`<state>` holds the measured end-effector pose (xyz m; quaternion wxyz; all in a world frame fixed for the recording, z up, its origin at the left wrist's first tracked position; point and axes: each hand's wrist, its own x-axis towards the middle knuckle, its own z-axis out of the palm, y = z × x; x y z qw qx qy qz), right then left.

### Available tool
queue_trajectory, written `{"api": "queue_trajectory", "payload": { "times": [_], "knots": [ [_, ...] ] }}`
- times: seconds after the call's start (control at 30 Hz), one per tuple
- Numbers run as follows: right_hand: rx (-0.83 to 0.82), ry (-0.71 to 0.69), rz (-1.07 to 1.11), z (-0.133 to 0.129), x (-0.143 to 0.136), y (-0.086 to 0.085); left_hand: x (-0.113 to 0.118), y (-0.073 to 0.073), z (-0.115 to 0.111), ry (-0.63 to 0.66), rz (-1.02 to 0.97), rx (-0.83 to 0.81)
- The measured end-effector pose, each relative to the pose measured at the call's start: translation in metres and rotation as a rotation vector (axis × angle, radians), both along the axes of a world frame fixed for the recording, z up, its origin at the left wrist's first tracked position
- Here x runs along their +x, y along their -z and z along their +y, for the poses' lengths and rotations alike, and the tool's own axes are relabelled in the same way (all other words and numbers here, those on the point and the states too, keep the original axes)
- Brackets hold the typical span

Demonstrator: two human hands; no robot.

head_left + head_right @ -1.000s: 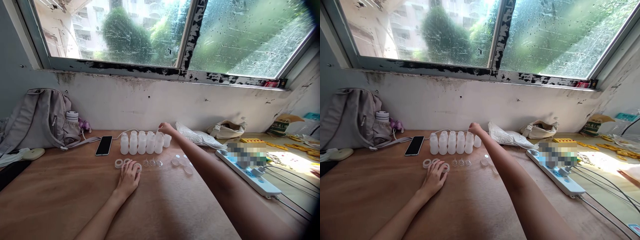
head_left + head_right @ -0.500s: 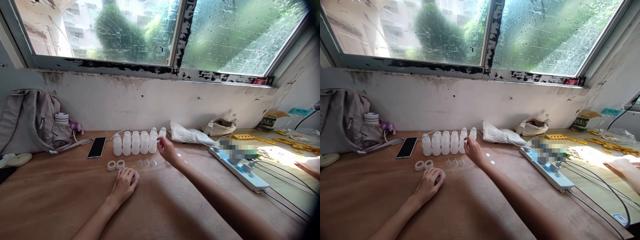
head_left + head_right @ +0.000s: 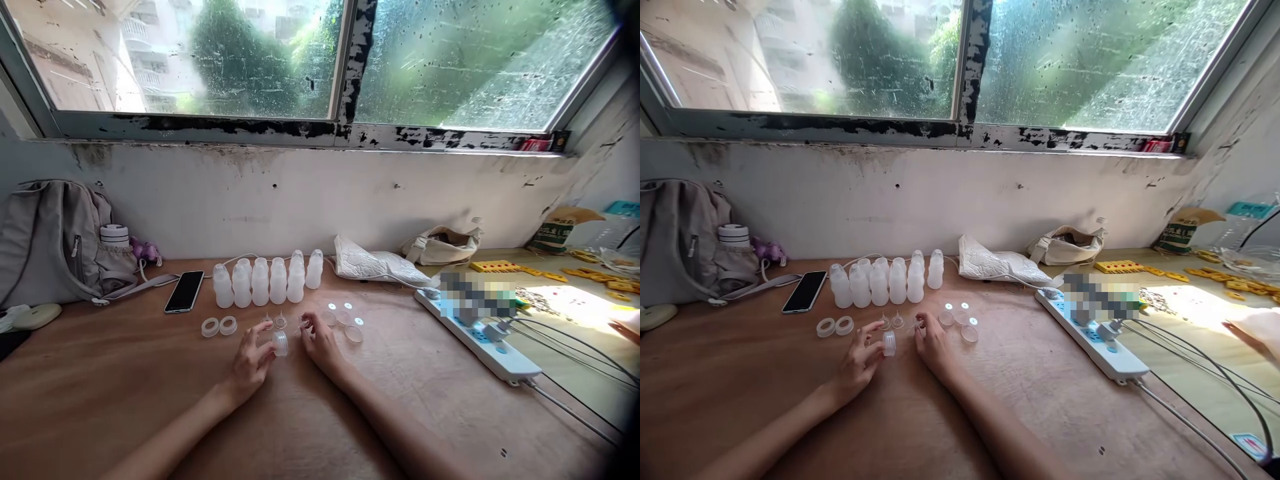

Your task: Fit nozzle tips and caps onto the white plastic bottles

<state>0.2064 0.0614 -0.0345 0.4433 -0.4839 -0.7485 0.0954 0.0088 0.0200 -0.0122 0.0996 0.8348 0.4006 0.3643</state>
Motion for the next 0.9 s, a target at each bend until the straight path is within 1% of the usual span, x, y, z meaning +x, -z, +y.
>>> {"api": "queue_trajectory", "payload": {
  "times": [0.07,0.1,0.2,0.3,0.4,0.5,0.57,0.67,0.77,0.83,0.9],
  "knots": [
    [0.012,-0.030,0.026,-0.003,-0.002,0.000,0.012,0.001,0.004,-0.038,-0.110,-0.052],
    [0.020,-0.039,0.040,-0.005,-0.004,0.000,0.018,0.002,0.006,-0.048,-0.172,-0.108],
    [0.050,-0.035,0.087,-0.009,-0.007,-0.003,0.031,0.001,0.012,-0.055,-0.376,-0.351],
    [0.086,-0.014,0.109,-0.013,-0.010,-0.007,0.035,0.001,0.015,-0.004,-0.587,-0.570],
    [0.108,-0.013,0.102,-0.015,-0.013,-0.008,0.032,0.001,0.015,0.003,-0.741,-0.695],
    [0.111,-0.029,0.083,-0.017,-0.016,-0.007,0.030,0.002,0.014,-0.012,-0.788,-0.739],
    [0.100,-0.058,0.070,-0.019,-0.017,-0.006,0.030,0.002,0.014,0.023,-0.762,-0.738],
    [0.095,-0.163,0.070,-0.023,-0.018,-0.005,0.031,0.001,0.014,0.097,-0.715,-0.732],
    [0.101,-0.280,0.082,-0.029,-0.018,-0.008,0.031,0.002,0.014,0.126,-0.744,-0.745],
    [0.079,-0.324,0.100,-0.033,-0.019,-0.010,0.030,0.003,0.013,0.143,-0.776,-0.762],
    [0.045,-0.335,0.147,-0.036,-0.019,-0.013,0.030,0.004,0.013,0.158,-0.787,-0.767]
  ]
}}
